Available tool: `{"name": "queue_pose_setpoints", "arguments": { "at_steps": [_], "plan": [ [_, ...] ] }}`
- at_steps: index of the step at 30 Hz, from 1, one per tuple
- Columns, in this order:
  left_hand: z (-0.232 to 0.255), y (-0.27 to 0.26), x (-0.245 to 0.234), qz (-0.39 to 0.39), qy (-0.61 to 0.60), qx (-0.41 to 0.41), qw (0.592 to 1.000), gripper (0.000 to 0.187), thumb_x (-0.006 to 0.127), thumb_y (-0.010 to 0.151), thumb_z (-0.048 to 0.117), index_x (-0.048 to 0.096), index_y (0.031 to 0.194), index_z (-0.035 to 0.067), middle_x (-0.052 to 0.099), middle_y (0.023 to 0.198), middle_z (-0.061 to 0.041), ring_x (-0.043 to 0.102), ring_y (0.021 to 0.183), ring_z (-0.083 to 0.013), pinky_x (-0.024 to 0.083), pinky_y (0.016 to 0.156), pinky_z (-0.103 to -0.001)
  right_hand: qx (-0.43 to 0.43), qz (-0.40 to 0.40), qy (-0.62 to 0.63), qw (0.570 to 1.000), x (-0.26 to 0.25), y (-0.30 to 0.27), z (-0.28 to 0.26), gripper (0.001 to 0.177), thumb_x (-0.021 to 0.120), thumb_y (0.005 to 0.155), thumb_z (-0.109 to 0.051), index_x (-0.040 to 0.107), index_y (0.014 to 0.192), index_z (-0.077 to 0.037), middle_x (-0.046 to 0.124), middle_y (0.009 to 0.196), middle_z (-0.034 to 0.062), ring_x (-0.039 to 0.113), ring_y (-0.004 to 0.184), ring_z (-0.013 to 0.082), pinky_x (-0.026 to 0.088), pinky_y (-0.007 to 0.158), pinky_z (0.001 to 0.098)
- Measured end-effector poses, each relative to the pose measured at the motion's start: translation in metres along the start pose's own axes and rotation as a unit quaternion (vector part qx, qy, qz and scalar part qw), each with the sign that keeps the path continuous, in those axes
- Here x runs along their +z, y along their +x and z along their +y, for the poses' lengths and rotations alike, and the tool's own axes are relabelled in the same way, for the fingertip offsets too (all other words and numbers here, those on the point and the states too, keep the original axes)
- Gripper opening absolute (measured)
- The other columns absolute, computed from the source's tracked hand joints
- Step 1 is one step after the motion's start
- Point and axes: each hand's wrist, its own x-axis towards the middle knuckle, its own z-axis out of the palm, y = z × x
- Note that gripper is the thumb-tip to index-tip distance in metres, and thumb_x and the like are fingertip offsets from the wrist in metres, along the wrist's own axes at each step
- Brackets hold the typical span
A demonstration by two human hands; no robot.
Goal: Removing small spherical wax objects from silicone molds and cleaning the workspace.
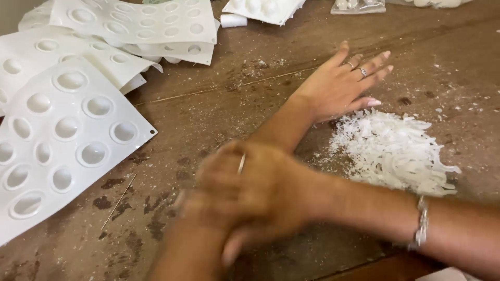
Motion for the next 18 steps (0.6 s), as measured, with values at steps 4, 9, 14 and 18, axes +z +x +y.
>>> {"name": "queue_pose_setpoints", "arguments": {
  "at_steps": [4,9,14,18],
  "plan": [
    [-0.019,-0.038,-0.008,0.041,-0.028,-0.058,0.997,0.075,0.027,0.109,0.059,0.015,0.167,0.012,0.015,0.171,-0.010,0.033,0.153,-0.0270,0.020,0.127,-0.059,0.165,-0.063,-0.121,0.977,0.001,-0.027,0.097,0.070,0.014,0.113,-0.056,0.071,0.119,-0.015,0.066,0.129,0.0200,0.036,0.147,0.0460,0.028,0.125,0.0600],
    [0.000,-0.070,-0.046,0.353,-0.471,-0.256,0.766,0.070,0.027,0.113,0.062,0.020,0.165,0.015,0.029,0.171,-0.010,0.025,0.164,-0.0251,0.021,0.138,-0.056,0.192,-0.020,-0.234,0.953,-0.022,-0.057,0.185,0.069,0.011,0.106,-0.052,0.059,0.131,-0.008,0.056,0.140,0.0200,0.039,0.144,0.0339,0.017,0.123,0.0668],
    [0.009,-0.035,-0.023,0.328,-0.466,-0.381,0.728,0.065,0.007,0.110,0.060,0.039,0.155,0.026,0.018,0.175,-0.008,-0.002,0.161,-0.0273,-0.009,0.129,-0.066,0.278,-0.108,-0.504,0.810,-0.003,-0.039,0.141,0.064,0.014,0.111,-0.055,0.040,0.144,-0.007,0.038,0.148,0.0252,0.028,0.148,0.0347,0.014,0.125,0.0614],
    [-0.002,-0.063,-0.067,0.170,-0.768,-0.509,0.351,0.081,0.009,0.094,0.070,0.007,0.161,0.024,-0.008,0.170,-0.008,-0.003,0.157,-0.0280,0.001,0.120,-0.065,0.321,-0.167,-0.689,0.628,0.007,-0.022,0.096,0.065,0.016,0.116,-0.058,0.026,0.154,-0.007,0.024,0.155,0.0290,0.020,0.151,0.0352,0.011,0.127,0.0570]
  ]
}}
